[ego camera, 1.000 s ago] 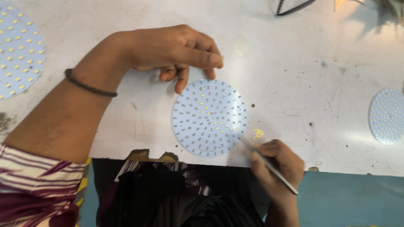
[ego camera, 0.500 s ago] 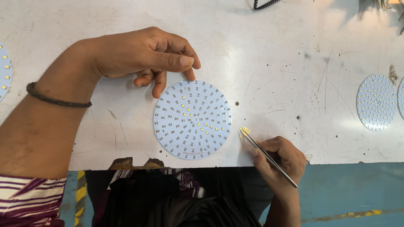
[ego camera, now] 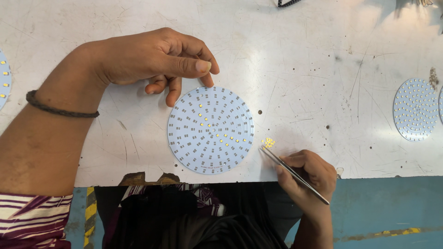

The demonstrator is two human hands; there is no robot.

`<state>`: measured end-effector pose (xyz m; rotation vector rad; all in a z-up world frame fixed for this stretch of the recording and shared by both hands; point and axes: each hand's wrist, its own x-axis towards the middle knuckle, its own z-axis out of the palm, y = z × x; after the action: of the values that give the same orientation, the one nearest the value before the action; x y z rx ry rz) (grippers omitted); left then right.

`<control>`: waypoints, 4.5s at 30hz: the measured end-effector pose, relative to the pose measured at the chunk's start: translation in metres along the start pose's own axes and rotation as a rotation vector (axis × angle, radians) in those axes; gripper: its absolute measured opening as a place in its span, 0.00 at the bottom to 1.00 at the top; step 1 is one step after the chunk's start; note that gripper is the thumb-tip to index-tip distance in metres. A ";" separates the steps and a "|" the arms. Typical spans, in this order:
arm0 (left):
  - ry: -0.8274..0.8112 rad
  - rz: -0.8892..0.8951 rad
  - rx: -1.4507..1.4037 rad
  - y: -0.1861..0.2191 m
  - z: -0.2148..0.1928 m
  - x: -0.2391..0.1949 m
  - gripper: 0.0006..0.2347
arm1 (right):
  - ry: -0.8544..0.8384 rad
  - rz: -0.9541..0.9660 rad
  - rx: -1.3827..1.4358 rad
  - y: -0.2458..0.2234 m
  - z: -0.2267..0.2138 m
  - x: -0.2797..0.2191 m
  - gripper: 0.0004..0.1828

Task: The person uses tweezers to pick up small yellow LED components and place them into designated spots on a circular LED board. They rotate the board to access different areas and continue placing components one by one.

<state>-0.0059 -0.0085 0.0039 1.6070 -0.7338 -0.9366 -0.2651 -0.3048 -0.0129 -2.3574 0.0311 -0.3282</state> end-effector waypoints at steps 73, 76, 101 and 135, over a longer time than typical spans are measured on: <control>-0.018 0.035 0.009 -0.002 -0.001 -0.001 0.25 | -0.134 -0.142 0.090 0.019 -0.017 0.010 0.12; -0.017 0.040 0.007 -0.001 -0.001 -0.001 0.25 | -0.134 -0.146 0.084 0.020 -0.016 0.012 0.12; 0.010 0.012 0.019 0.001 0.001 -0.001 0.26 | -0.252 -0.128 0.121 0.010 -0.009 0.020 0.10; -0.011 0.020 0.043 -0.002 -0.001 0.000 0.26 | -0.057 -0.102 0.070 0.012 -0.011 0.005 0.10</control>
<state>-0.0046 -0.0076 0.0016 1.6304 -0.7811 -0.9209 -0.2621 -0.3214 -0.0125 -2.3022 -0.1261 -0.3064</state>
